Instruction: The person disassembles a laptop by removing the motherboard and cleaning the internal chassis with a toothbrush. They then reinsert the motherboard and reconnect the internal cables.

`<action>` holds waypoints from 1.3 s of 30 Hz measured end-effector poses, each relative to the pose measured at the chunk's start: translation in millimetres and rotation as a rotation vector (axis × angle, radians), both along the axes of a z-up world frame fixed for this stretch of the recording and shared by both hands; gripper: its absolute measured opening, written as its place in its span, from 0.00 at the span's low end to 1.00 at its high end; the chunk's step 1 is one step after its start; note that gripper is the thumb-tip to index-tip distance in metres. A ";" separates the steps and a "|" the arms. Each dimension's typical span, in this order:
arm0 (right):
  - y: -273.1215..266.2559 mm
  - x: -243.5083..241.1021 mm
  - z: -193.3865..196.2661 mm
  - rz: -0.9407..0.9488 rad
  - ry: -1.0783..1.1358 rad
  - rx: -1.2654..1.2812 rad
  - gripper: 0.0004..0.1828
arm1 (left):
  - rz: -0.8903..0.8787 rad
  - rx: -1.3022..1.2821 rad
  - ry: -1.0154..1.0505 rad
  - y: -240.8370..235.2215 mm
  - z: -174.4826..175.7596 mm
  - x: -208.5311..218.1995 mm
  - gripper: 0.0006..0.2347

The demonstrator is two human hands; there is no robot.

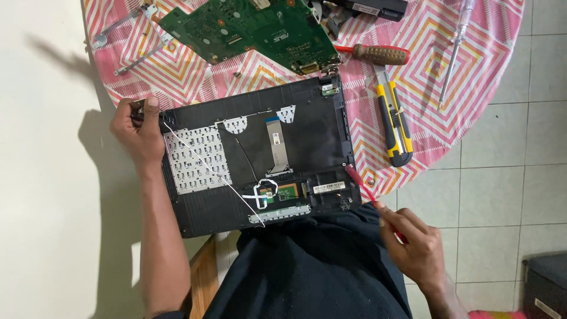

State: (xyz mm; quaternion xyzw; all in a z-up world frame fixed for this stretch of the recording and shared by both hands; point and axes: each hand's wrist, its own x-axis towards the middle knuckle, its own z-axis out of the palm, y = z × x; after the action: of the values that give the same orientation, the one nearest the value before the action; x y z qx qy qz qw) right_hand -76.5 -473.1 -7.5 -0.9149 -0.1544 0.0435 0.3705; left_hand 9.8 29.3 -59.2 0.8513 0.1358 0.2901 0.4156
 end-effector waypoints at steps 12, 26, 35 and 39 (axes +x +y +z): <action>2.4 -37.7 -17.0 0.066 -0.204 0.130 0.16 | -0.011 -0.036 -0.039 2.2 -5.1 -1.4 0.22; 33.9 -3.1 -71.4 -0.458 0.008 0.128 0.28 | 0.055 -0.007 0.014 -4.0 3.2 -1.8 0.18; 51.9 5.0 -55.2 -0.484 0.098 0.103 0.25 | 0.013 -0.048 0.091 -6.5 19.3 2.3 0.13; 54.6 -0.3 -66.0 -0.477 0.012 0.076 0.23 | 0.064 -0.019 0.109 -2.0 13.1 1.7 0.16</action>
State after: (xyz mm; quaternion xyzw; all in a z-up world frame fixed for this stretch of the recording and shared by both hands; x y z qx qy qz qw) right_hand -76.7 -418.4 -73.5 -0.9106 0.0669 -0.0454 0.4053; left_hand 11.5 27.3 -46.1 0.8569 0.1881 0.2552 0.4064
